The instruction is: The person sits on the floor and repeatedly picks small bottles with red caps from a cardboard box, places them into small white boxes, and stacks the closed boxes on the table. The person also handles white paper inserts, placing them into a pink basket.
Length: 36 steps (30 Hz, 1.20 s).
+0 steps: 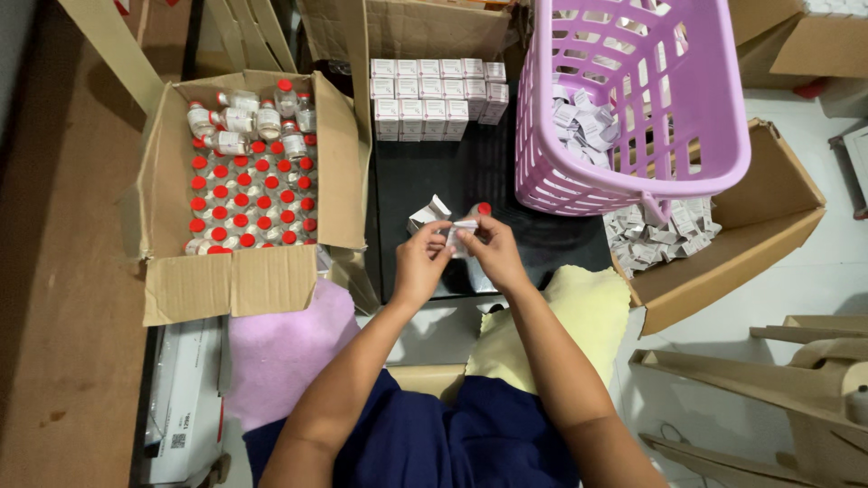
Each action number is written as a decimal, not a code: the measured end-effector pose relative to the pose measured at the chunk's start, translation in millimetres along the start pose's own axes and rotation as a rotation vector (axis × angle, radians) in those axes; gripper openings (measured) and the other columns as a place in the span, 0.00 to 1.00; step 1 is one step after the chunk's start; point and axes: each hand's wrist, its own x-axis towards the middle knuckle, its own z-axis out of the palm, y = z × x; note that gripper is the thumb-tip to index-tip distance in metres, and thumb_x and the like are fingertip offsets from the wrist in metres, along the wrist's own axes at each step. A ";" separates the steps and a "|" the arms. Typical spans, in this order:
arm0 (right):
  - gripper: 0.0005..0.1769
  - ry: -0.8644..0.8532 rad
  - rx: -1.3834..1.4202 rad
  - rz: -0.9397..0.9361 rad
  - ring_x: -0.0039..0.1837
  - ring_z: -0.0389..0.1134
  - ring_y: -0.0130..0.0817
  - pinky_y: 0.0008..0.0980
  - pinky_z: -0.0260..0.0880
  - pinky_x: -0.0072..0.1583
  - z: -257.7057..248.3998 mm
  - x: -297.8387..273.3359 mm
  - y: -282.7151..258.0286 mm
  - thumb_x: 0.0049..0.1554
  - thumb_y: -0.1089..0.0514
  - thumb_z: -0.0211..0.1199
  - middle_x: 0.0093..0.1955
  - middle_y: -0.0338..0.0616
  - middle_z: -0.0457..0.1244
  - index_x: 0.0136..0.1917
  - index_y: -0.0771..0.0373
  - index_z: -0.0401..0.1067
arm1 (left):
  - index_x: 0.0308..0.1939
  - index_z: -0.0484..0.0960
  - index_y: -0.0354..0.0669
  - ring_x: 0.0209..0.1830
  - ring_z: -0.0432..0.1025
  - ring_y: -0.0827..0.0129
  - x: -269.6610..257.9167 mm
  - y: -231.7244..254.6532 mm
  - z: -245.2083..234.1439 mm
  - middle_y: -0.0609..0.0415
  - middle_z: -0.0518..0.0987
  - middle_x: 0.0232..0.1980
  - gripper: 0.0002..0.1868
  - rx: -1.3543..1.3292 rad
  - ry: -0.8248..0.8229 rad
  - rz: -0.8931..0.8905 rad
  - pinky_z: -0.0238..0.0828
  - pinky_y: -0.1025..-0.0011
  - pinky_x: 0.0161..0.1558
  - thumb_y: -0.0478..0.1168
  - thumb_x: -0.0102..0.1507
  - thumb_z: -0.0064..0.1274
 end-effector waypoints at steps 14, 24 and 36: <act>0.14 0.394 -0.792 -0.379 0.37 0.66 0.52 0.41 0.63 0.41 -46.4 -9.8 23.4 0.66 0.57 0.59 0.34 0.54 0.63 0.41 0.68 0.70 | 0.46 0.82 0.33 0.29 0.78 0.75 0.7 -57.1 82.2 0.50 0.85 0.34 0.08 0.008 -0.092 -0.026 0.75 0.73 0.33 0.34 0.64 0.58; 0.10 0.297 -1.127 0.114 0.50 0.69 0.64 0.60 0.66 0.51 -66.7 12.8 15.6 0.68 0.53 0.52 0.46 0.59 0.68 0.58 0.60 0.67 | 0.60 0.70 0.32 0.53 0.71 0.48 20.8 -72.0 87.2 0.37 0.74 0.52 0.29 0.347 0.170 0.188 0.68 0.59 0.56 0.34 0.57 0.63; 0.11 0.364 -0.864 -0.272 0.56 0.70 0.56 0.48 0.69 0.57 -65.6 33.0 44.4 0.56 0.67 0.61 0.53 0.54 0.69 0.53 0.65 0.75 | 0.60 0.76 0.37 0.59 0.72 0.45 44.3 -85.5 84.5 0.42 0.78 0.57 0.26 0.405 0.110 0.205 0.68 0.55 0.60 0.36 0.59 0.64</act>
